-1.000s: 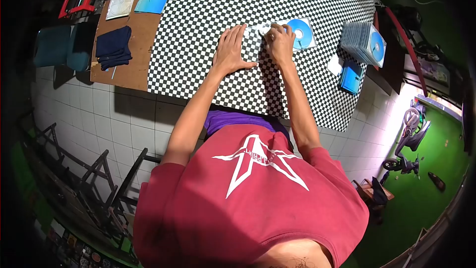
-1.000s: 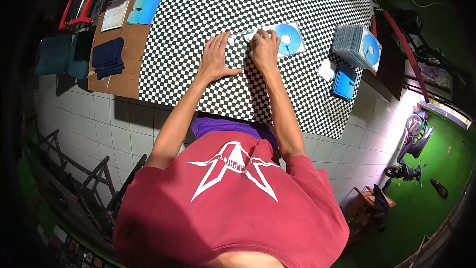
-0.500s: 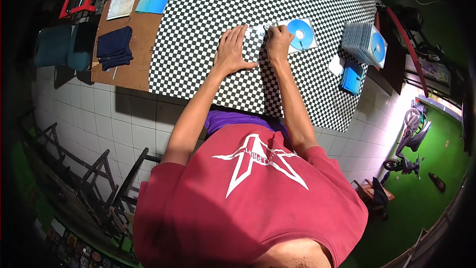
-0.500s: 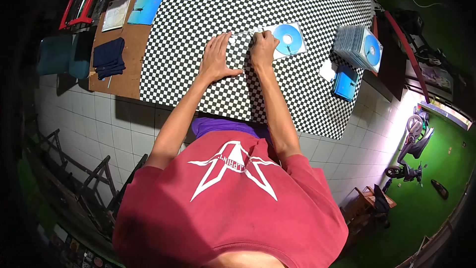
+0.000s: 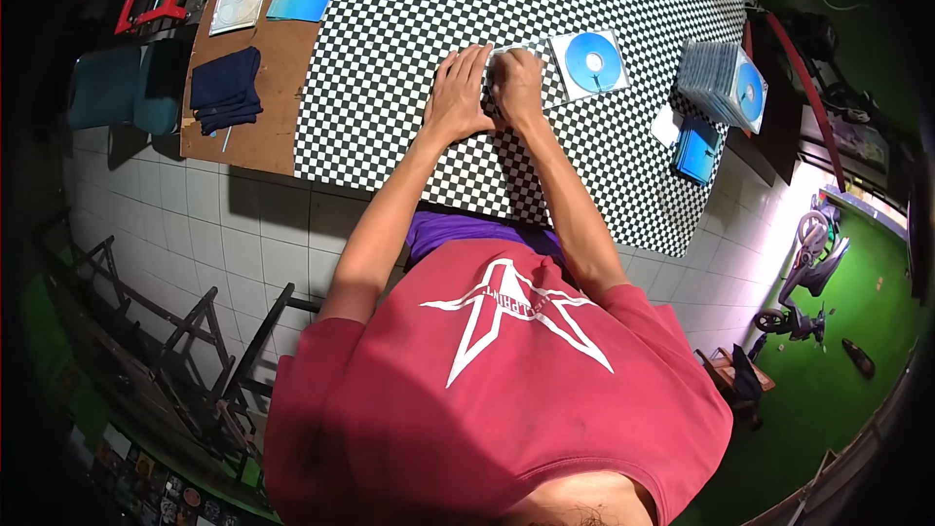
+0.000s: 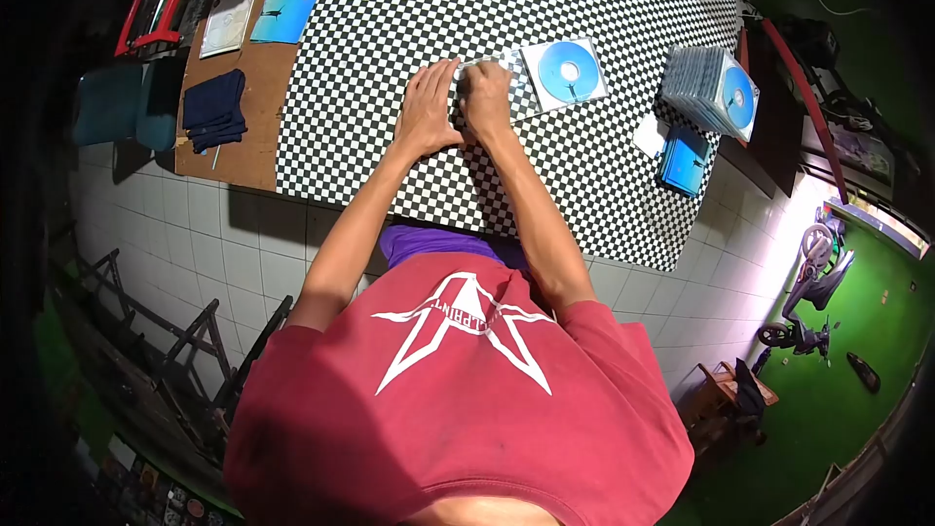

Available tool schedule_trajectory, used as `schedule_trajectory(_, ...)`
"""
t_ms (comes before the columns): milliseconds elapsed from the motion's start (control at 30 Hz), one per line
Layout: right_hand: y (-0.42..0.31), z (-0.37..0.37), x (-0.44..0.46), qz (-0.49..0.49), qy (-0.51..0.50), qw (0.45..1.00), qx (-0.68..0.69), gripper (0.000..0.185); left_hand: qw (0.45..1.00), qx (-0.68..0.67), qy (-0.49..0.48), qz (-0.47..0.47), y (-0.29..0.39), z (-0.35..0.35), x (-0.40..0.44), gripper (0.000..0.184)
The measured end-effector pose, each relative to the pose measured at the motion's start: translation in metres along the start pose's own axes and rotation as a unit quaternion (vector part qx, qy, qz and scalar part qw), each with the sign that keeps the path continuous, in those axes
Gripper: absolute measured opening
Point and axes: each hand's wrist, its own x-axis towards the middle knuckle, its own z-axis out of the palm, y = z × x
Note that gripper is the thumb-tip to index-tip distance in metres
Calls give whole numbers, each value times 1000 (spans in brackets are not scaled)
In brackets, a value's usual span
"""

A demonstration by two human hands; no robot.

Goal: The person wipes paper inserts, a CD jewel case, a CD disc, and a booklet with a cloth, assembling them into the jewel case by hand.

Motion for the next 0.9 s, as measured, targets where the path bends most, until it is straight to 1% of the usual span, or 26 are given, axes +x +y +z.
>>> schedule_trajectory(33,-1,4,-2,-20,-10,1000,12,31,999,22,22,7,-2,5,0,138)
schedule_trajectory(67,-1,5,-5,-34,-57,998,8,27,998,44,45,13,-4,9,1,138)
schedule_trajectory(100,1,4,-6,-33,-56,998,7,27,997,65,45,17,-3,7,1,138)
schedule_trajectory(133,3,3,-6,-73,-60,995,-34,28,997,65,45,19,-2,4,1,138)
schedule_trajectory(167,6,1,-4,-114,-63,989,-76,30,999,40,20,6,-1,1,1,138)
schedule_trajectory(200,9,-1,-3,-114,-62,989,-77,30,1000,14,-6,-7,1,-2,0,139)
schedule_trajectory(267,18,-9,4,-132,-34,982,-131,23,1000,1,1,-15,1,0,1,140)
schedule_trajectory(300,22,-12,9,-91,-41,986,-135,22,1000,-12,11,-13,3,-1,1,140)
schedule_trajectory(467,22,-10,2,-67,-7,988,-137,23,1000,-13,12,-5,6,-6,0,138)
schedule_trajectory(533,14,0,1,-44,48,991,-116,24,1000,11,1,-8,7,-8,-1,140)
schedule_trajectory(567,12,2,0,-32,52,994,-93,25,1000,-5,5,-8,7,-9,-1,140)
schedule_trajectory(633,8,7,-2,-42,5,996,-80,26,1000,-9,13,-3,3,-3,0,139)
schedule_trajectory(667,6,9,-3,-67,-2,994,-81,26,1000,-9,19,-2,2,-1,1,138)
schedule_trajectory(700,2,9,-3,-67,-2,994,-83,26,1000,-9,19,-1,0,3,2,138)
schedule_trajectory(767,-6,7,-5,-97,-9,993,-71,23,998,49,45,7,-3,10,2,138)
schedule_trajectory(833,-9,4,-7,-111,-20,990,-85,23,998,32,52,11,-5,11,1,139)
schedule_trajectory(900,-8,2,-8,-146,-39,986,-77,25,998,15,60,17,-2,7,1,139)
